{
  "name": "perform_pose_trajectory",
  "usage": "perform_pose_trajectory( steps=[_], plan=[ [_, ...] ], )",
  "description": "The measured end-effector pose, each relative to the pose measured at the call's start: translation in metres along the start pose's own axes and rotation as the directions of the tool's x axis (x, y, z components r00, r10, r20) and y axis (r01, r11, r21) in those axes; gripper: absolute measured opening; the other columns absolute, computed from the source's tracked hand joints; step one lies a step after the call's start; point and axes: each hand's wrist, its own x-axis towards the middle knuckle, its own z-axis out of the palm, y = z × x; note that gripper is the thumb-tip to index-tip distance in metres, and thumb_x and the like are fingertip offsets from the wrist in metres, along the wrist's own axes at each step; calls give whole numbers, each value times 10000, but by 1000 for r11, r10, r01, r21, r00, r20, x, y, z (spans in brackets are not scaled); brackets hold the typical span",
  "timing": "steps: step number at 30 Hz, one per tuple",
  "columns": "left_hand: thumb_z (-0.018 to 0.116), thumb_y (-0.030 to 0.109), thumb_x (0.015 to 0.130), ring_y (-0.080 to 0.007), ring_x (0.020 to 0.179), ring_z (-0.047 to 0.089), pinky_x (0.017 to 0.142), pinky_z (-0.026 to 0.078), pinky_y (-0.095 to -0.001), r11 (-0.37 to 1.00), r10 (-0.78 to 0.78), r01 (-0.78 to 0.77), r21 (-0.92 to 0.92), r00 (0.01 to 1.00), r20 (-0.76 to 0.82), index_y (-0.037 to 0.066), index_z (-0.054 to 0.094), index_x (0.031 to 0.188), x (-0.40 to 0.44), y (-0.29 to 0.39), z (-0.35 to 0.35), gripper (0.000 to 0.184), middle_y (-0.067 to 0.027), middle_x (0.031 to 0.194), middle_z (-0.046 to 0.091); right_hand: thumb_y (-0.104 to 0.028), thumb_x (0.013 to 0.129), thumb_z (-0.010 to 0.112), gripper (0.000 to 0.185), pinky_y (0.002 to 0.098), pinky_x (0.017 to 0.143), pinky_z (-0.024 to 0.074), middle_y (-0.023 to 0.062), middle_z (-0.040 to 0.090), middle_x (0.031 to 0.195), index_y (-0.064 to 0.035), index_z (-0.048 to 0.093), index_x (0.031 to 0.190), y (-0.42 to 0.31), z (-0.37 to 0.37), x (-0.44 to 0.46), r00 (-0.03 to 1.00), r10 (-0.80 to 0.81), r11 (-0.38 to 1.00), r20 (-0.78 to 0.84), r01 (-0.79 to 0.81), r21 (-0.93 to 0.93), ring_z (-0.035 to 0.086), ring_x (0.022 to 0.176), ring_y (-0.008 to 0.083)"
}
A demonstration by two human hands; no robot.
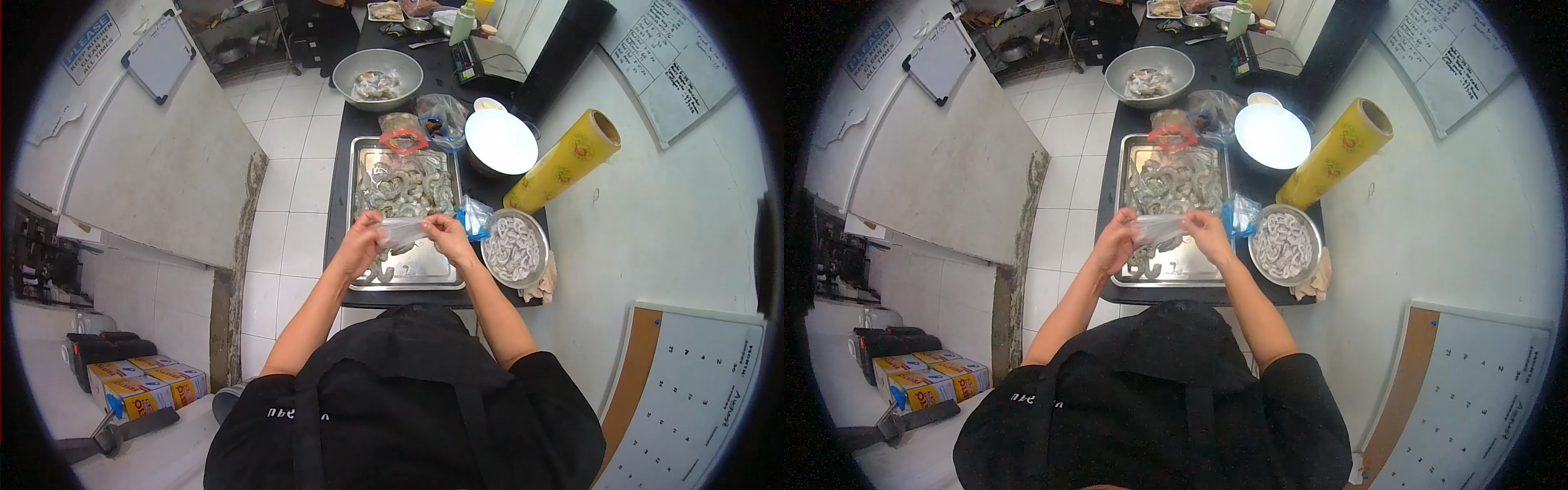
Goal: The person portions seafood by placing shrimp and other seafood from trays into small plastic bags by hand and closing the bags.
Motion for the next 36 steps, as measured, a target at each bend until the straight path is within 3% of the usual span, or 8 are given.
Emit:
perform_pose_trajectory(
  steps=[2, 3, 8, 13, 20, 22, 25, 36],
  plan=[
    [550, -7, 803, -155, 833, 552, 748, 455, -278, 843, 72, -55, 535, 997, -10, 76, 586, 964, 2, 2, -12, 185, -59, 923, 532, -69, 869, 570, 191, 381, 841, 478, 57, 611, 890, -15, 534, 1049, -5, 2, 6, 989, 144, 902, 35, -145, 406, 599, 867, 191],
    [545, 1, 805, -176, 858, 549, 764, 447, -280, 422, 132, -75, 903, 991, 21, 68, 635, 918, 6, 1, -17, 160, -76, 927, 531, -69, 869, 570, 191, 381, 841, 478, 57, 611, 890, -15, 534, 1049, -7, 3, 9, 989, 146, 902, 38, -149, 405, 599, 867, 191],
    [596, 3, 789, -233, 765, 512, 664, 447, -322, 85, 680, -135, 987, 732, 42, 21, 670, 916, 30, -23, -27, 148, -125, 886, 495, -99, 853, 551, 262, 411, 820, 485, 68, 577, 882, -40, 488, 1100, -6, 7, 26, 921, 86, 731, 379, -317, 604, 603, 854, 235],
    [629, -19, 744, -224, 787, 508, 653, 447, -305, 96, 679, -67, 993, 734, -16, 14, 621, 994, 38, -12, -23, 252, -131, 973, 474, -148, 882, 563, 254, 350, 763, 510, 67, 628, 938, -52, 535, 1116, -24, -18, 83, 849, 291, 883, 440, -415, 216, 636, 819, 187],
    [634, -46, 703, -232, 920, 503, 717, 460, -291, 201, 602, 70, 977, 778, -180, 42, 609, 983, 49, -23, -52, 295, -123, 1082, 444, -153, 872, 592, 193, 313, 707, 513, 90, 663, 899, -37, 658, 1011, 17, -108, 309, 990, -61, 997, -129, 65, 30, 649, 805, 181],
    [639, -44, 700, -244, 970, 499, 758, 460, -297, 233, 571, 121, 965, 786, -237, 43, 611, 980, 46, -35, -56, 295, -126, 1094, 441, -85, 827, 574, 200, 349, 748, 513, 164, 659, 934, -13, 669, 988, 26, -113, 347, 890, -376, 732, -260, 113, -672, 650, 837, 255],
    [648, -43, 684, -283, 967, 513, 794, 458, -334, 189, 636, 128, 974, 739, -220, 33, 624, 935, 36, -47, -68, 264, -149, 1094, 466, -30, 777, 536, 222, 398, 840, 483, 230, 629, 999, 3, 679, 943, 33, -112, 373, 824, -511, 504, -243, 58, -862, 617, 933, 339],
    [710, 51, 717, -296, 1047, 500, 892, 415, -360, 359, 560, 202, 911, 735, -383, 35, 619, 866, 28, -66, -70, 175, -160, 1078, 504, -138, 849, 469, 283, 479, 853, 458, 295, 580, 1076, 43, 538, 1055, 34, -146, 426, 919, -292, 464, -265, -106, -879, 580, 979, 431]
  ],
)
